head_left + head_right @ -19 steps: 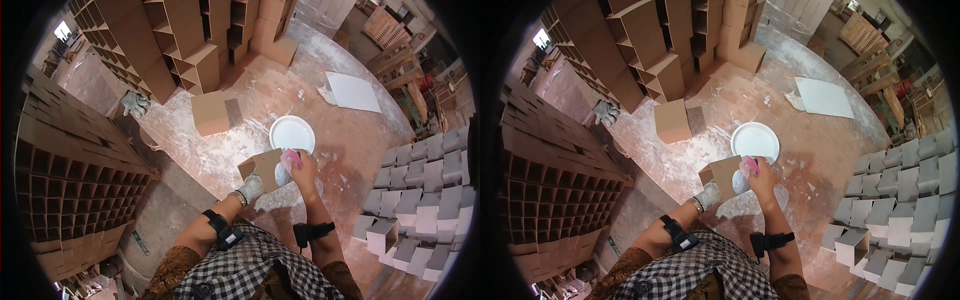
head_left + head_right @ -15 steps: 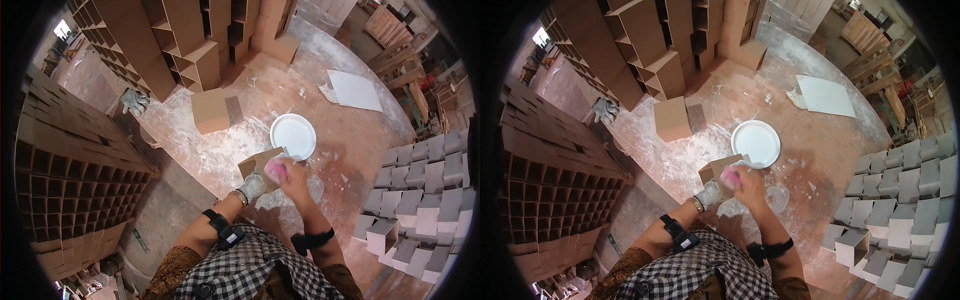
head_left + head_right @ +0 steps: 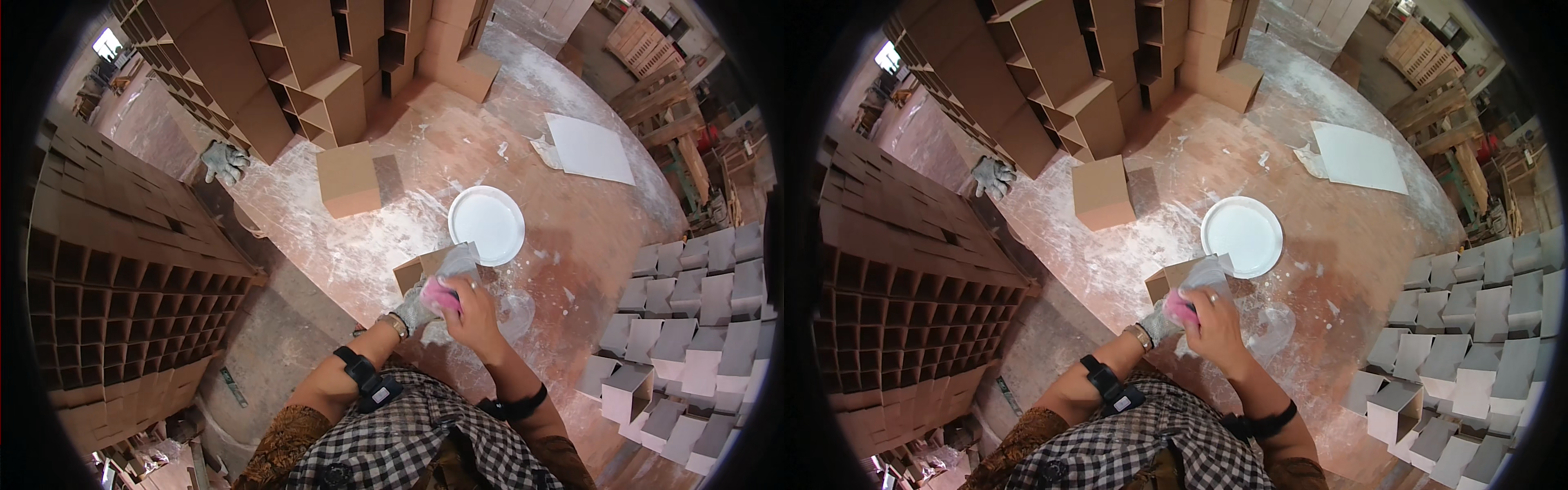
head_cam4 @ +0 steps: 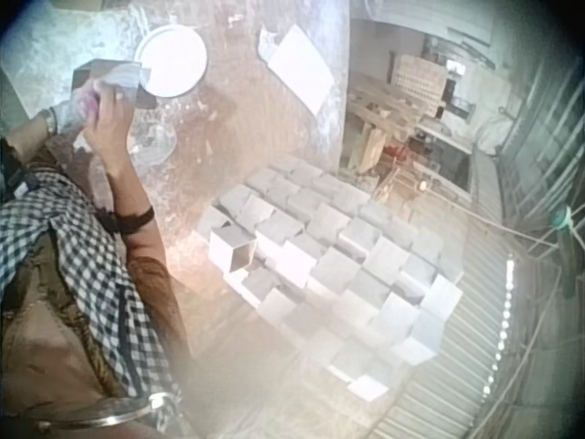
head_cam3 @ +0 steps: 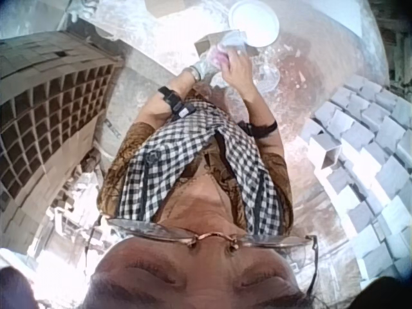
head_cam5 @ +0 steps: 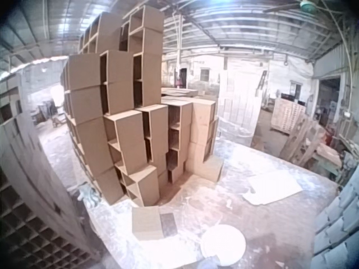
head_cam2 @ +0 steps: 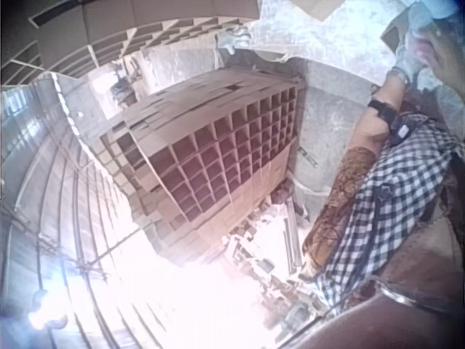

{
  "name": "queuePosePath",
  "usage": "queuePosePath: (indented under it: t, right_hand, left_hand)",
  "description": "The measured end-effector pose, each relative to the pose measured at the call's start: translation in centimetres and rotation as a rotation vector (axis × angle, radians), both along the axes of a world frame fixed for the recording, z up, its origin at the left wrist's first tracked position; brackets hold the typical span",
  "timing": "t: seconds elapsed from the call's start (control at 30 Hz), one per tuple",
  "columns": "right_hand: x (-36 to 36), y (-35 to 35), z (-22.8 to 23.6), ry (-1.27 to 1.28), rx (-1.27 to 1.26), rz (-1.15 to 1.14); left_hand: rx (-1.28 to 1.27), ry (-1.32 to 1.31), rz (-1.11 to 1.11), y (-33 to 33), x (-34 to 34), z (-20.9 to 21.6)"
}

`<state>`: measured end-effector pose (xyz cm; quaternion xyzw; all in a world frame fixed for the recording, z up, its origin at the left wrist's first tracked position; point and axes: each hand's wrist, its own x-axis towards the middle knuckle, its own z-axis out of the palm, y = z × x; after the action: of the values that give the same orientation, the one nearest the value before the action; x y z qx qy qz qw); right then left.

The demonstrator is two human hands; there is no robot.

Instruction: The recorder is polishing or applying a finish to the interior and exterior of small wooden box components using a cloth or pad.

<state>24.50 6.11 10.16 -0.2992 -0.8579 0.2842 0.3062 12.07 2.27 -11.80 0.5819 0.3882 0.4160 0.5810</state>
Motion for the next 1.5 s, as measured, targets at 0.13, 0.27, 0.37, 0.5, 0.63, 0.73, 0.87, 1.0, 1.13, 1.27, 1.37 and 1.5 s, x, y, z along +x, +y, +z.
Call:
queuePosePath:
  t: [0.13,0.27,0.37,0.5,0.63,0.73,0.87,1.0,1.13,1.27,1.37,1.5]
  right_hand:
    - [-0.3,3.4,-0.2,-0.276,-0.202,-0.386]
    - [-2.4,6.4,-1.1,-0.163,-0.049,-0.402]
    - [-1.3,2.7,-1.1,-0.085,0.036,-0.134]
    - [0.7,0.9,-0.8,0.134,0.065,0.112]
    - [-1.5,7.1,-1.5,-0.135,-0.007,-0.198]
    - [-2.8,7.6,-1.9,-0.055,0.050,-0.119]
    - [1.0,1.8,-0.6,-0.008,0.122,0.240]
    - [1.6,2.1,0.2,0.005,0.058,0.273]
    - [-4.2,6.9,-1.2,0.044,0.135,0.158]
    - [-2.7,5.2,-1.0,0.071,0.110,0.211]
    - [2.2,1.0,0.0,0.048,0.046,0.284]
    - [2.0,2.0,-0.6,0.019,0.056,0.212]
  left_hand:
    - [-0.116,0.602,0.058,-1.1,-0.3,3.6]
    - [0.489,1.138,0.288,-0.3,1.2,6.8]
    - [-0.205,-0.540,0.585,1.7,2.2,7.0]
    - [0.022,0.350,-0.049,0.7,0.1,5.6]
    - [-0.170,0.744,0.129,-1.0,0.2,6.0]
    - [-0.136,0.894,0.193,-1.2,0.4,7.4]
    - [-0.162,0.444,0.128,-0.7,-0.1,7.2]
    - [-0.169,0.525,0.008,-0.5,0.2,4.8]
    - [-0.019,0.550,0.226,-1.2,0.4,5.6]
    - [-0.179,0.623,0.002,-0.5,-0.7,9.8]
    - [-0.200,0.509,-0.346,0.3,-1.0,11.2]
    - [-0.221,0.186,0.155,-0.6,-0.3,9.5]
